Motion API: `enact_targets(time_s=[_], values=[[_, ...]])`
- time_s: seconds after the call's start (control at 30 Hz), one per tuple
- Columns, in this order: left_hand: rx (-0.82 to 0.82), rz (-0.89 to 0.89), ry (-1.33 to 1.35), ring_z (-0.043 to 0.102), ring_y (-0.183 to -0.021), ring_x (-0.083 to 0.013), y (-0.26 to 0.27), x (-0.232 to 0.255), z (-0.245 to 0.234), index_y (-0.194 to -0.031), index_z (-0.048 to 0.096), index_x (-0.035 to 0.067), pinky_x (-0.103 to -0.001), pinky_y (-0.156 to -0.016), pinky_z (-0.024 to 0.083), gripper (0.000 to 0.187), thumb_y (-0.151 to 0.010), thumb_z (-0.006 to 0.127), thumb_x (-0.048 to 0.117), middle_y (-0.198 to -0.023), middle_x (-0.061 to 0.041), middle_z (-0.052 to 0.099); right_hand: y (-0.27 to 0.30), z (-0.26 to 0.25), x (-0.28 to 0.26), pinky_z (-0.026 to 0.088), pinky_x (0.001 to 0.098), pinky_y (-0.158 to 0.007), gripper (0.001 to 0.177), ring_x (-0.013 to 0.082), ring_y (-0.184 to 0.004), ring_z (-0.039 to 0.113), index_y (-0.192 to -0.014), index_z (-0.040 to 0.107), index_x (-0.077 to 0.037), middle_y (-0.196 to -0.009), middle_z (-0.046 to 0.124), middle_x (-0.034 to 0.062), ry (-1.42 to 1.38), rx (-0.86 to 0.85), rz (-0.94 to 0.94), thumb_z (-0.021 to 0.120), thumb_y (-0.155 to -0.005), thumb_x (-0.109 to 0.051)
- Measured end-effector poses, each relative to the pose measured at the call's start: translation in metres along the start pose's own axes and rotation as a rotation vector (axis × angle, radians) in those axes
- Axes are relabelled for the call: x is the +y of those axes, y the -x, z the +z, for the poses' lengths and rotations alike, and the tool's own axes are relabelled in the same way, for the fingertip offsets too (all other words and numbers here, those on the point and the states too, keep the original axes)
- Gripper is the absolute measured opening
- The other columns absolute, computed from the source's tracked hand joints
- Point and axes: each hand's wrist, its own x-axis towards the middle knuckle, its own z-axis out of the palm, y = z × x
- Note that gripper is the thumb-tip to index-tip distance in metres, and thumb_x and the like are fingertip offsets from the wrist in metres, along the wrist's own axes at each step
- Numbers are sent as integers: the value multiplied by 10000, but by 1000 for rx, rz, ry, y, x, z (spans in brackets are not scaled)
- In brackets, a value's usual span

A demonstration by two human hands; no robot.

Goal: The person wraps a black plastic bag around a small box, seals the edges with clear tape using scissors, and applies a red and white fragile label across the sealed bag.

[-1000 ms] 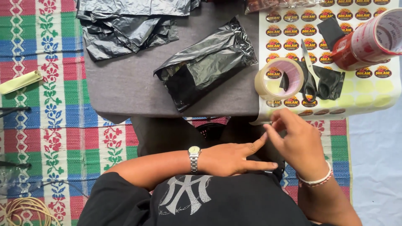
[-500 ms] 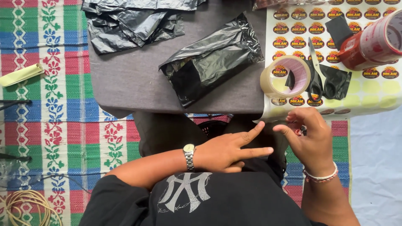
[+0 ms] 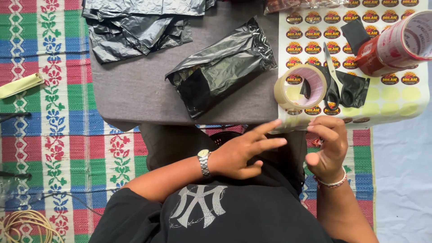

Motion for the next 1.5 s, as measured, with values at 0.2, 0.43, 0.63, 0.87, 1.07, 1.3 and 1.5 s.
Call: enact_targets(time_s=[0.2,0.43,0.63,0.87,1.07,1.3,1.5], values=[[191,-72,111,598,-996,-212,-8,11,-19,-1510,520,145,-302,-799,537,783,-745,627,19,-1455,-110,487,-55,20,-41,519,501,-960,530,415,-1015,662,-1095,725,35,-1019,640,198,-40,-33,-11,873,-798,-378],[244,-37,54,639,-989,-299,-12,27,-39,-1460,579,132,-417,-858,573,688,-784,589,-1,-1368,-143,531,-96,43,-70,580,470,-874,271,389,-944,715,-1018,768,42,-974,706,180,-178,-95,-32,861,-801,-92],[304,-64,72,660,-929,-262,-5,23,-50,-1367,657,94,-381,-811,565,604,-781,583,-32,-1323,-135,553,-110,52,-72,594,440,-864,110,348,-931,712,-907,794,-35,-977,699,140,-186,-107,-44,838,-808,-17],[549,-147,-227,677,-854,-323,-24,51,-84,-1327,672,53,-389,-740,579,488,-840,646,63,-1056,-149,628,-136,51,-70,579,353,-909,42,264,-1006,665,-886,786,-58,-1074,596,137,-324,-81,-1,816,-859,-70],[671,-98,-1042,538,-1083,-282,-21,51,-108,-1199,700,111,-437,-902,447,293,-929,668,220,-1160,-99,602,-172,32,-54,532,290,-865,205,250,-1062,655,-1155,584,-30,-1136,634,189,-232,-224,243,690,-981,-50],[501,-558,-1332,346,-1508,-306,-17,31,-118,-1499,531,162,-644,-1131,214,710,-954,701,584,-1576,-92,498,-226,59,-5,488,443,-651,976,283,-583,595,-1601,200,-280,-1299,696,46,280,-785,384,792,-841,-127],[532,-536,-1219,516,-1421,-264,-6,12,-130,-1414,615,161,-542,-1122,269,438,-1001,653,304,-1503,-35,592,-240,81,29,401,458,-1098,1089,344,-1363,529,-1609,250,-131,-1526,547,154,39,-880,140,880,-720,-118]])
